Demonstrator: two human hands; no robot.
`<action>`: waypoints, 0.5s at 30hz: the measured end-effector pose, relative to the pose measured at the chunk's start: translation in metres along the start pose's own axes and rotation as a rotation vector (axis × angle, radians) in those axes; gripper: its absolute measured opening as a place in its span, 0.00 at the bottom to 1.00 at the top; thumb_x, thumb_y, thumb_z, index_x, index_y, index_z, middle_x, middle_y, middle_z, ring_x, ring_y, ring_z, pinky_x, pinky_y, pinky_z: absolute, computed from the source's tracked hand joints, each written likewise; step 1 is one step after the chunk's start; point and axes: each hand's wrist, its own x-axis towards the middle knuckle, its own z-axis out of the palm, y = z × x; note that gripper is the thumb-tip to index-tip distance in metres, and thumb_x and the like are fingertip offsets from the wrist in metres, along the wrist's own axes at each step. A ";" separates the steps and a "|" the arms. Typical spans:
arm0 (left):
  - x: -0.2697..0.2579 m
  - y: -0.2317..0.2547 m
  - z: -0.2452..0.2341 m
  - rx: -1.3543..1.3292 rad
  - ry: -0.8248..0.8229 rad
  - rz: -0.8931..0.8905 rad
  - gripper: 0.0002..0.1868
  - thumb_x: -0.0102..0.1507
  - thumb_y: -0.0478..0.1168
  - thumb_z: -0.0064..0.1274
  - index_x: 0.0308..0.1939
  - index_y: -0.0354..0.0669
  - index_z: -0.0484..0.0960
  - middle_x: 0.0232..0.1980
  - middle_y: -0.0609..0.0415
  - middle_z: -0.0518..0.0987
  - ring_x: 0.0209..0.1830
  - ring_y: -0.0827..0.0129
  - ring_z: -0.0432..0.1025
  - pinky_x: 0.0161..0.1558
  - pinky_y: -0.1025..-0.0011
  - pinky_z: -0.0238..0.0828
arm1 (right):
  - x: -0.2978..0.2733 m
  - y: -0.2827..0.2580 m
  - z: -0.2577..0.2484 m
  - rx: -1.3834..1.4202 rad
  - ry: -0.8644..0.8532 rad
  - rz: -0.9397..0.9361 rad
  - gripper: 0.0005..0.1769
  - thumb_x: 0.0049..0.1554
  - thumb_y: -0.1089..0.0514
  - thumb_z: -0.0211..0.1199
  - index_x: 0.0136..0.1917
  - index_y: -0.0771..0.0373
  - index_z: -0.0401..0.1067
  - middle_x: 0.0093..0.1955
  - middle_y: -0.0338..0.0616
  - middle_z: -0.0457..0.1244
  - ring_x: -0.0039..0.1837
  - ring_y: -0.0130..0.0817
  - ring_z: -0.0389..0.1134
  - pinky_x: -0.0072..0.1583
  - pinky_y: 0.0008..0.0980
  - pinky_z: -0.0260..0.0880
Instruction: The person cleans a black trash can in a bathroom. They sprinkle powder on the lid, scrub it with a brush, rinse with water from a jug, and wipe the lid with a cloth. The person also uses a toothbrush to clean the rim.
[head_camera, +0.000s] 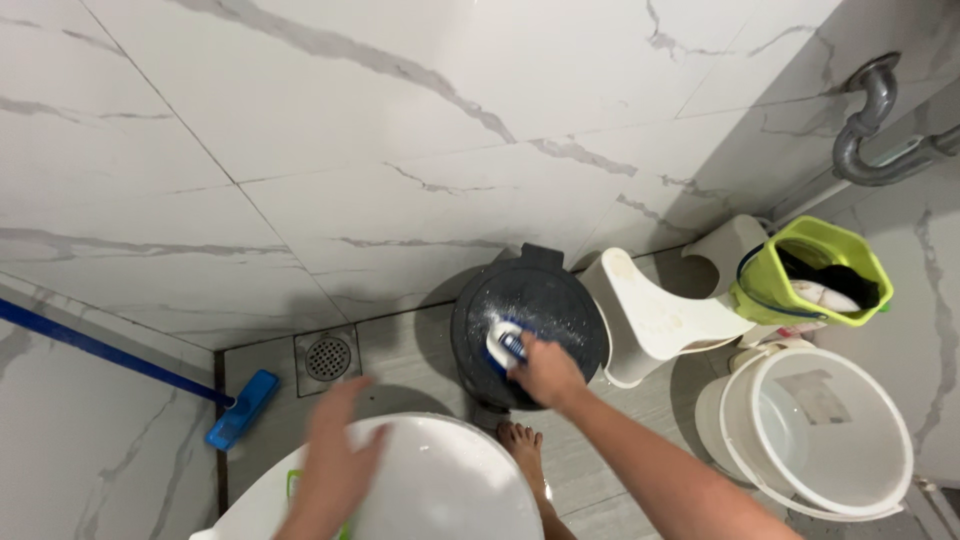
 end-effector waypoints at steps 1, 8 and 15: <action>0.009 0.024 0.010 -0.013 -0.078 -0.002 0.34 0.53 0.34 0.64 0.64 0.44 0.72 0.68 0.44 0.70 0.73 0.49 0.60 0.71 0.58 0.53 | 0.003 0.003 -0.005 0.039 0.046 0.024 0.35 0.52 0.50 0.73 0.69 0.61 0.65 0.54 0.58 0.70 0.57 0.51 0.73 0.61 0.43 0.73; 0.050 0.085 0.089 -0.388 -0.203 -0.400 0.34 0.58 0.36 0.61 0.67 0.40 0.67 0.66 0.45 0.73 0.63 0.57 0.73 0.61 0.64 0.73 | 0.021 0.025 -0.023 0.181 0.209 0.116 0.32 0.51 0.52 0.74 0.65 0.63 0.68 0.51 0.63 0.70 0.57 0.57 0.72 0.60 0.49 0.72; 0.060 0.024 0.180 -0.503 -0.189 -0.636 0.31 0.65 0.35 0.51 0.72 0.34 0.63 0.64 0.43 0.76 0.60 0.59 0.75 0.58 0.66 0.71 | 0.035 0.017 -0.018 0.149 0.230 0.088 0.28 0.50 0.52 0.74 0.61 0.64 0.70 0.49 0.62 0.69 0.55 0.60 0.71 0.58 0.50 0.71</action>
